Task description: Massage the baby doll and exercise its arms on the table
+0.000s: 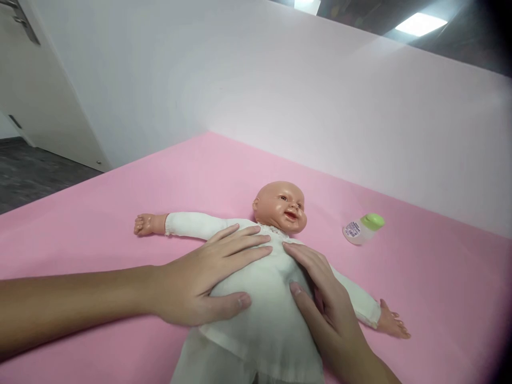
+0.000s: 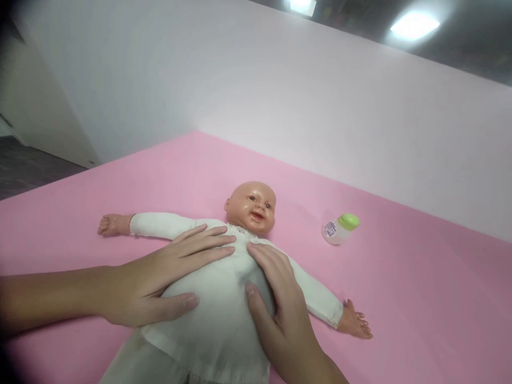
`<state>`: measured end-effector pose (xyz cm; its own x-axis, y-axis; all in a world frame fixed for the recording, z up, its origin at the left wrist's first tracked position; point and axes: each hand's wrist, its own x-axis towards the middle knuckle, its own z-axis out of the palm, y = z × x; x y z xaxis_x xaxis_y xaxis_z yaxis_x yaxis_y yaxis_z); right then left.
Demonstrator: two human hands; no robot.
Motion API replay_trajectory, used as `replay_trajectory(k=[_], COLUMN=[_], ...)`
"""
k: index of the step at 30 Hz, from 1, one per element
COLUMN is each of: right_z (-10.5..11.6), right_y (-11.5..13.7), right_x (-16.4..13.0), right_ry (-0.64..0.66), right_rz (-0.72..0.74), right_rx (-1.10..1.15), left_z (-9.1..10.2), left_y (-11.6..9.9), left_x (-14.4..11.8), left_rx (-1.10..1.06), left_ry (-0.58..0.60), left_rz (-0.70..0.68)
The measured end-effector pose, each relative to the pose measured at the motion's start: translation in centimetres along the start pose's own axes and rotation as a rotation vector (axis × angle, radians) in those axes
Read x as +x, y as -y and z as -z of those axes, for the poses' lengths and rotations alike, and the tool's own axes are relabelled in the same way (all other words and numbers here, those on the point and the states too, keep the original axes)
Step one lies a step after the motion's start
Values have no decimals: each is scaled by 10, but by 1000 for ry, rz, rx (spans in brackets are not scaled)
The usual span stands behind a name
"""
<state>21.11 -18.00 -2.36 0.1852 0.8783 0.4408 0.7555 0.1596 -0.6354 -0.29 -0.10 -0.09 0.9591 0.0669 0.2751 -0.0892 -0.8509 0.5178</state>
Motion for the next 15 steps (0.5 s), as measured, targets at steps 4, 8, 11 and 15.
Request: replay_trajectory(k=[4, 8, 11, 15], right_z=[0, -1, -1, -1], right_y=[0, 0, 1, 3], right_x=[2, 4, 4, 6], right_ry=[6, 19, 32, 69], right_rz=[-7, -10, -11, -18], right_rx=[-6, -12, -10, -9], left_z=[0, 1, 0, -1], left_y=[-1, -1, 0, 1], left_x=[2, 4, 5, 5], left_rx=[-8, -26, -28, 3], left_ry=[-28, -68, -95, -102], left_rz=[-32, -59, -69, -63])
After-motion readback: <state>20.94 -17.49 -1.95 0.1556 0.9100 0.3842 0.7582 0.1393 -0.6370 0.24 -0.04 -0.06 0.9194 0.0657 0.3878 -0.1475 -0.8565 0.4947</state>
